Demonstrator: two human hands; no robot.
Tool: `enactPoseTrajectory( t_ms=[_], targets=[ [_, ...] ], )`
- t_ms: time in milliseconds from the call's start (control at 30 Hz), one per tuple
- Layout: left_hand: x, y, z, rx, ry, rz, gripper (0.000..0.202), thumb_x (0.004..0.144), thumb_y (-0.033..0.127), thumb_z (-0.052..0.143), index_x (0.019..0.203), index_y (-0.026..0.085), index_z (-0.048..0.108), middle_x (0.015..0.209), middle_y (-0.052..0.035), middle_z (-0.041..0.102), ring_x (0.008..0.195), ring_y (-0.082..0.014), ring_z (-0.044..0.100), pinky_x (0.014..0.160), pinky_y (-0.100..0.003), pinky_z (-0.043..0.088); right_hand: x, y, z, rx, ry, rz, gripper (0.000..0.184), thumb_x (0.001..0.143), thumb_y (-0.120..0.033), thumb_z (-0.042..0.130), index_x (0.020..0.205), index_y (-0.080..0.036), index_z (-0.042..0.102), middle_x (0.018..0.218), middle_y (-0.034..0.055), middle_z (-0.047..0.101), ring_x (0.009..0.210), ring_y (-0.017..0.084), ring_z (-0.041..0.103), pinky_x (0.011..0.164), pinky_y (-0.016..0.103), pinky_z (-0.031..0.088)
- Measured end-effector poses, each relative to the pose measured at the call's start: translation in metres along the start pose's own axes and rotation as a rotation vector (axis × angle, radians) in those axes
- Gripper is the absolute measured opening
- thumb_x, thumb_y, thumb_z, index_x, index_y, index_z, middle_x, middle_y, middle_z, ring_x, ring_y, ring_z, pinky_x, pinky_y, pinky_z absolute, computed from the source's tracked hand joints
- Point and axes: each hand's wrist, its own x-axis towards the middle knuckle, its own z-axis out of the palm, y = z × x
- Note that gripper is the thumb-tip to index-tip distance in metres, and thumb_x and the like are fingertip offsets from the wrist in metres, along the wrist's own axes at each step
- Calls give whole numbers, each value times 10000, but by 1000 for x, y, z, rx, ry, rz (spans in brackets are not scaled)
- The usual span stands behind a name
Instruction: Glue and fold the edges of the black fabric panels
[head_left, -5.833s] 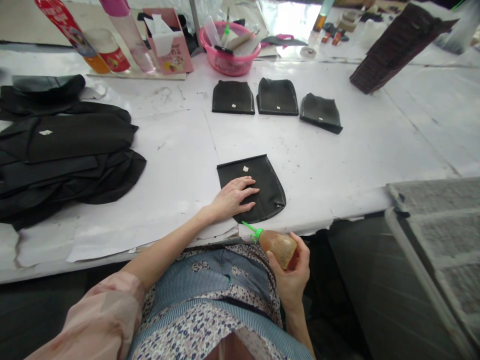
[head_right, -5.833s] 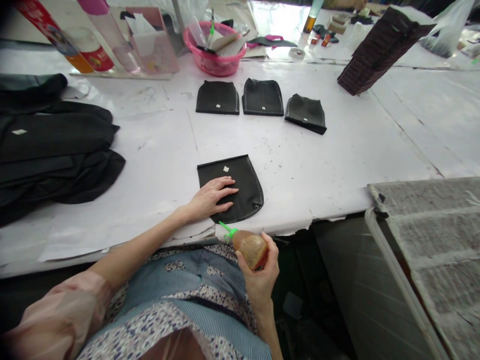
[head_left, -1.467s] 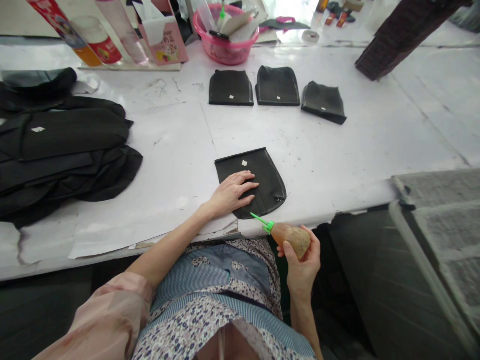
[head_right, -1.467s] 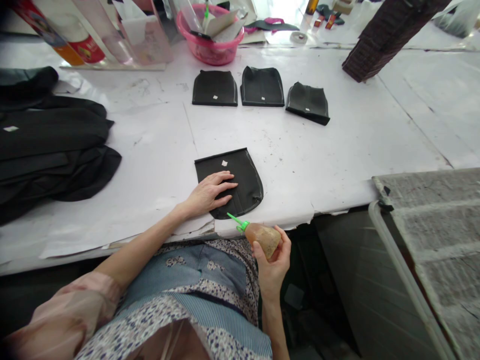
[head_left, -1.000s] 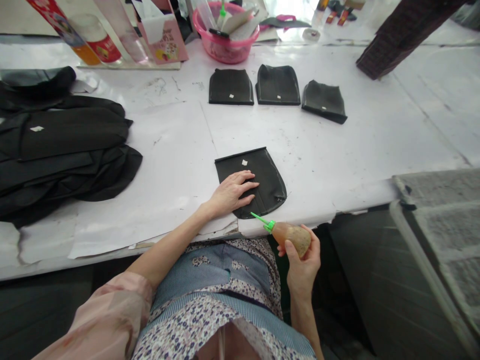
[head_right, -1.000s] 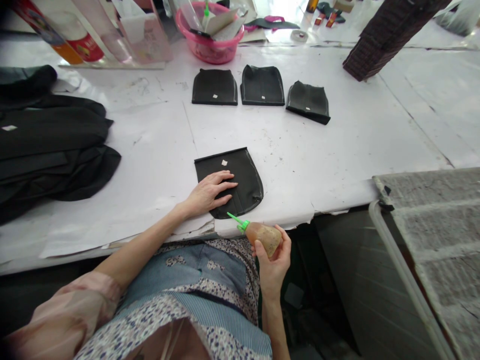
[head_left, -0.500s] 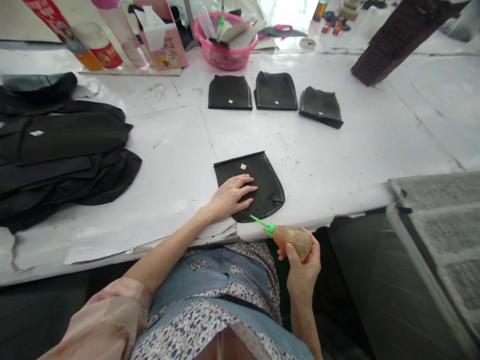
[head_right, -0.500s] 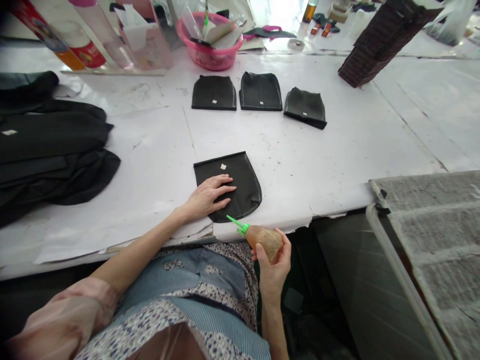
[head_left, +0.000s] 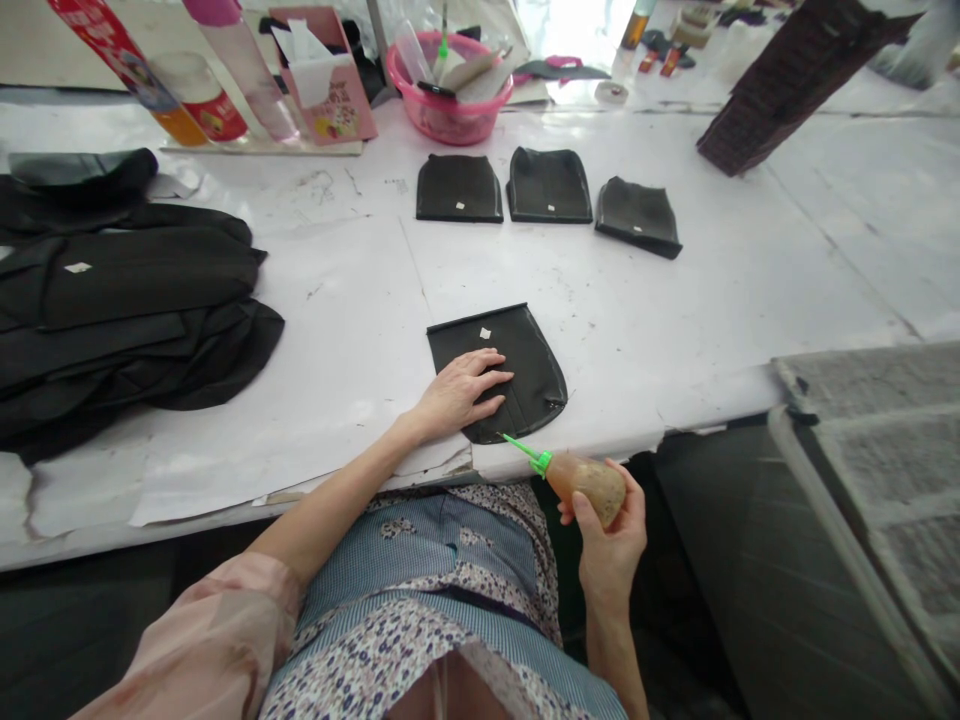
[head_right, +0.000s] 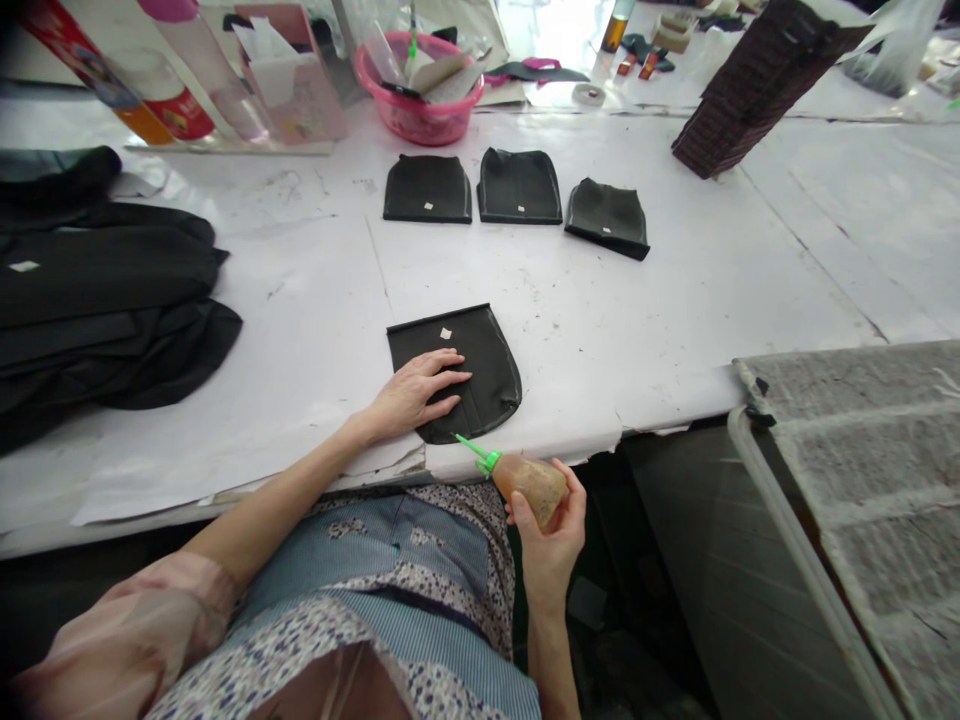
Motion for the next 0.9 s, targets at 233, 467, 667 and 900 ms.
enactPoseTrajectory(
  t_ms=[233, 467, 667, 900],
  targets=[
    [0, 0, -1, -5, -3, 1, 346, 940, 310, 556, 1268, 216, 622, 1421, -102, 526, 1393, -259, 411, 1162, -482, 362, -3, 6, 2, -56, -28, -45, 682, 677, -383, 833, 1259, -194, 531, 1093, 92, 633, 826, 233, 685, 662, 346, 598],
    [0, 0, 0, -11, 4, 2, 348, 943, 313, 551, 1270, 221, 623, 1420, -101, 528, 1389, -263, 416, 1160, -485, 366, 0, 6, -7, -116, 49, -152, 692, 665, -368, 845, 1267, -208, 545, 1163, 107, 614, 986, 295, 667, 784, 423, 592],
    [0, 1, 0, 2, 6, -1, 341, 947, 311, 547, 1263, 209, 625, 1421, -103, 526, 1395, -260, 410, 1166, -469, 360, 4, -1, -18, -141, 159, -213, 718, 656, -383, 852, 1290, -226, 552, 1185, 106, 610, 897, 275, 674, 647, 373, 596],
    [0, 2, -1, 4, 3, -12, 333, 949, 308, 538, 1261, 229, 625, 1421, -88, 528, 1393, -257, 413, 1166, -482, 362, 14, -21, -15, 47, 252, -254, 612, 694, -286, 832, 1249, -209, 585, 939, 27, 620, 511, 137, 600, 447, 292, 527]
  ],
)
